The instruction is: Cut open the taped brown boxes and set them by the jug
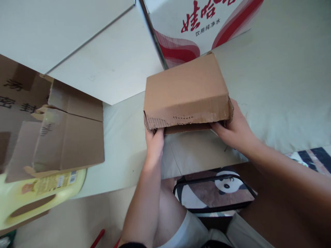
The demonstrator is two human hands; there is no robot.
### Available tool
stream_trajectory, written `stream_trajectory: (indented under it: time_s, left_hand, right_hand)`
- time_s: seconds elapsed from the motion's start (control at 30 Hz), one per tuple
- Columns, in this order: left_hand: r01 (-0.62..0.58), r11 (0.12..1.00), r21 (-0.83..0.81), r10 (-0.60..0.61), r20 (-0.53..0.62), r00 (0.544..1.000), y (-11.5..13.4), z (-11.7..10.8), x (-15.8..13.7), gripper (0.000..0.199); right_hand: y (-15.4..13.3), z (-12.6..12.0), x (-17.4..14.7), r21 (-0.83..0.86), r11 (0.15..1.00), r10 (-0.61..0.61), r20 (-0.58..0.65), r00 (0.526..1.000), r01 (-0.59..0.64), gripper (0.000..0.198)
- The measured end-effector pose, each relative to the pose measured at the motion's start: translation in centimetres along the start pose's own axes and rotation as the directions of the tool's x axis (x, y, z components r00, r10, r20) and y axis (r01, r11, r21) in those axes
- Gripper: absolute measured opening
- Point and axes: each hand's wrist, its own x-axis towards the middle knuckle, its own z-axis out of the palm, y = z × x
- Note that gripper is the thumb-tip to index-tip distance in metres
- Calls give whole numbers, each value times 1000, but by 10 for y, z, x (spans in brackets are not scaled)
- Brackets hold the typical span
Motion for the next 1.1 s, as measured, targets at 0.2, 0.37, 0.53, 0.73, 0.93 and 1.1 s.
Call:
stream_trajectory:
  time_s: [0.2,0.37,0.53,0.73,0.93,1.1]
  left_hand:
    - [-8,1000,9,8,-7,1000,-1,0,0,69]
    - [15,1000,-2,-15,-6,1000,-2,0,0,69]
    - [15,1000,0,-15,-12,1000,-2,-1,0,68]
    - [12,1000,-8,-12,-2,1000,-1,-1,0,68]
    - [1,1000,0,-1,0,1000,-3,-1,0,69]
    - [-1,1000,2,1,-3,1000,-3,-1,-1,74]
  right_hand:
    - [-1,-1,1,0,1000,-27,2,1000,27,64]
    - [-2,-2,1,13,1000,7,5,1000,-7,66]
    - [-2,-1,1,21,1000,2,5,1000,-2,67]
    - [0,-1,0,2,1000,-5,7,1000,5,67]
    - [-1,-1,0,-9,1000,-24,-5,1000,24,65]
    - [-2,-1,0,-5,1000,-11,11,1000,11,65]
